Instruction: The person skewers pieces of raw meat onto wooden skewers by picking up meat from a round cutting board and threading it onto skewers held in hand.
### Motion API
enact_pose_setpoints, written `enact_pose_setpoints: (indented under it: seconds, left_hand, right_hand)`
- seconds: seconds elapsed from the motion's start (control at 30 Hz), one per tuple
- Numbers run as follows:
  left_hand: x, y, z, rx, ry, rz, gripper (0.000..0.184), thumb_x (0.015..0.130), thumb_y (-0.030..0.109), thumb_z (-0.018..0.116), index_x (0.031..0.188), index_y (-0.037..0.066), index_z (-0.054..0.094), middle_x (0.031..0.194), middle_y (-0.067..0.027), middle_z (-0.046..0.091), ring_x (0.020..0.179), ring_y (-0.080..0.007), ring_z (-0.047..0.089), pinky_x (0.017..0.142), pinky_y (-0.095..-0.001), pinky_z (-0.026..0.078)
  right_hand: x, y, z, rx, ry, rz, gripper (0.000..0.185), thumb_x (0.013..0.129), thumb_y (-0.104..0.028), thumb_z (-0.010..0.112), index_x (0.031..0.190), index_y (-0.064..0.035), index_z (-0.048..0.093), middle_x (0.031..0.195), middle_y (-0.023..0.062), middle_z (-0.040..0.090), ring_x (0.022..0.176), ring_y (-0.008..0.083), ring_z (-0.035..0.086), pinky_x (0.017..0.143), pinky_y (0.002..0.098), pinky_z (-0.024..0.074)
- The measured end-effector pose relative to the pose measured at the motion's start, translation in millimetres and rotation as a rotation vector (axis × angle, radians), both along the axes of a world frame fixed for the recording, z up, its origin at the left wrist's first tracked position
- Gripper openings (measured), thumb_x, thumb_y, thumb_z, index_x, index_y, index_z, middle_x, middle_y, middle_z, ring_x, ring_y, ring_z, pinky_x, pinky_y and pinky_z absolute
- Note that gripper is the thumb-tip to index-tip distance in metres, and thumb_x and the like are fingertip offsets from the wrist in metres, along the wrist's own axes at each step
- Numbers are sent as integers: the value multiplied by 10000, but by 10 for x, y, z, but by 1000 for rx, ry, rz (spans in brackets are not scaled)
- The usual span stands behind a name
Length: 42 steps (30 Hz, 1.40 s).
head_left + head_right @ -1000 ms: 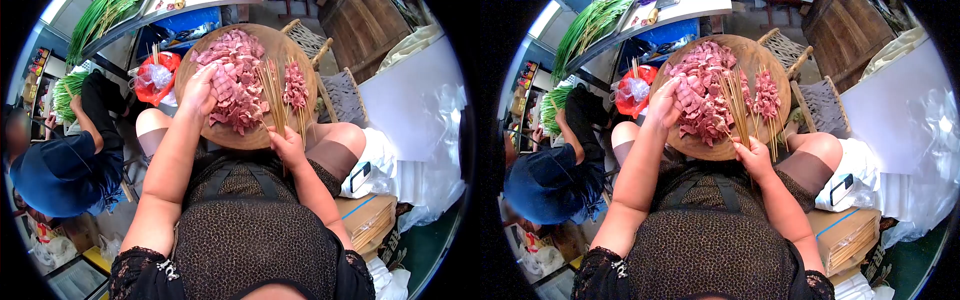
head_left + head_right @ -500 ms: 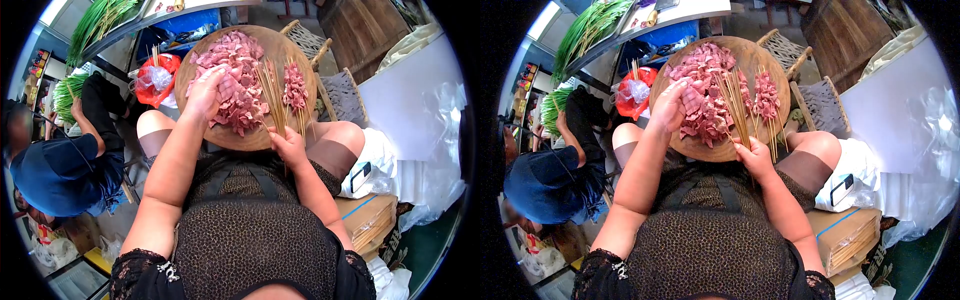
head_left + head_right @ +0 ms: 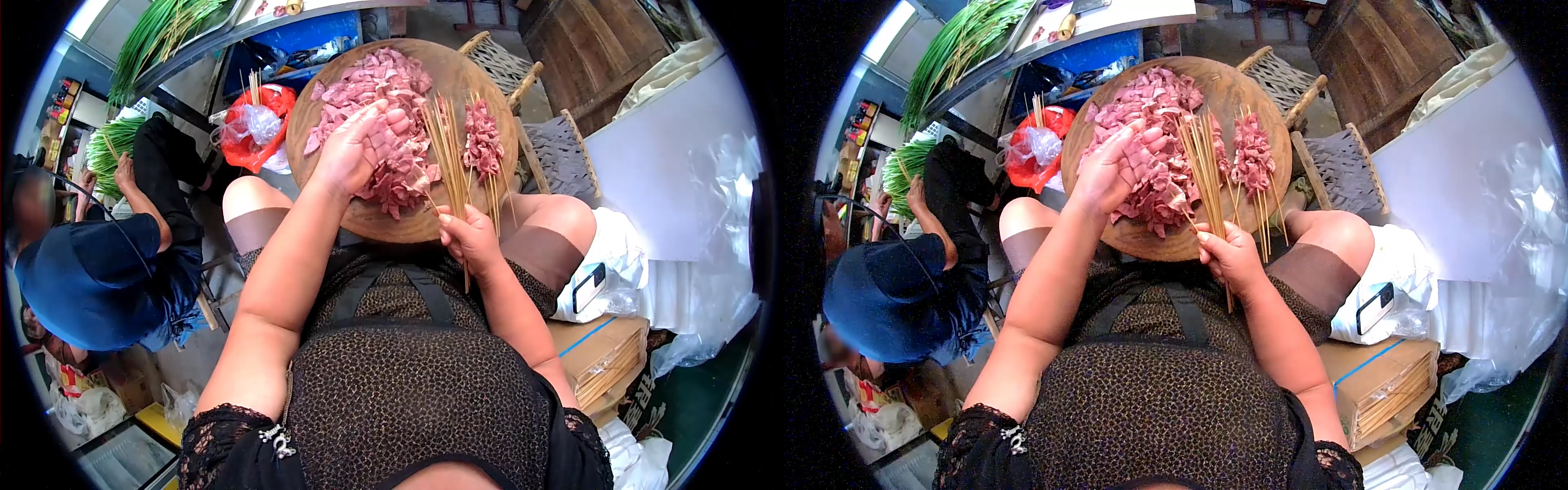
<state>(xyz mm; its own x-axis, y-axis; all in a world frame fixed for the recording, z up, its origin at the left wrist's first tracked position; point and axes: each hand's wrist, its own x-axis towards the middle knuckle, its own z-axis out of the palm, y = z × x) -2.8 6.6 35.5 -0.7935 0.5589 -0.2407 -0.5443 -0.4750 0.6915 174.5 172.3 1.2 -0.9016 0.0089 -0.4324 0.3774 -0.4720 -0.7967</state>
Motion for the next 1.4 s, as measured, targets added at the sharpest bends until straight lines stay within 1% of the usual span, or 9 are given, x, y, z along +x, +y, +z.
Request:
enact_pose_setpoints:
  seconds: [0.27,0.37,0.47,0.57,0.7,0.87,1.2,1.3,1.4]
  left_hand:
    - [-22,55,-57,-99,102,-33,292,929,196,428,1165,27,463,1090,-132,589,1002,-228,582,802,-341,499]
    - [71,129,43,-18,21,-70,299,924,199,451,1165,22,464,1079,-131,592,978,-214,592,794,-333,502]
    - [147,151,-116,-92,60,-135,307,920,183,466,1174,13,451,1081,-137,590,970,-210,595,793,-317,502]
    - [186,209,-37,-98,6,-149,307,912,168,484,1174,11,448,1071,-134,593,964,-209,598,787,-301,503]
    - [200,296,93,-25,-76,-182,313,903,176,503,1164,9,456,1078,-142,583,964,-220,596,796,-311,502]
    - [320,351,-124,-77,-42,-268,260,890,139,518,1110,3,509,1087,-161,578,985,-247,589,870,-364,485]
    - [383,449,-170,-109,-31,-293,241,893,132,508,1094,-1,509,1044,-145,590,967,-243,592,862,-362,490]
    - [405,473,-136,-83,-79,-273,274,885,123,521,1127,5,472,1077,-153,572,970,-238,588,870,-369,486]
    - [456,462,-143,-98,9,-347,433,827,44,593,1191,25,360,1046,-144,562,979,-251,581,881,-397,482]
  right_hand:
    - [-7,-2,-21,54,-25,-15,217,852,-165,570,1032,-44,550,603,-2,534,379,48,373,353,177,276]
    - [-22,4,-10,46,-8,-28,217,854,-170,571,1028,-42,551,604,-1,532,379,49,377,350,180,276]
    - [-18,-19,-32,39,23,-46,216,856,-171,570,1027,-40,551,609,4,531,379,49,379,348,182,276]
    - [-16,-32,-26,37,37,-70,211,859,-167,565,1027,-39,548,614,7,529,377,50,377,346,180,277]
    - [-35,44,-95,24,54,-100,203,866,-159,550,1027,-36,540,611,4,520,380,50,372,344,172,282]
    - [-26,28,-68,2,69,-149,199,862,-144,545,1026,-32,532,605,8,512,371,48,337,330,177,258]
    - [-27,39,-69,11,57,-160,186,867,-152,544,1019,-45,535,612,4,522,381,46,356,342,172,265]
    - [-27,57,-50,0,60,-179,176,872,-153,543,1016,-52,539,618,2,529,389,49,375,350,172,278]
    - [-27,68,-69,4,59,-191,177,873,-151,541,1020,-53,538,619,2,530,392,50,378,354,172,282]
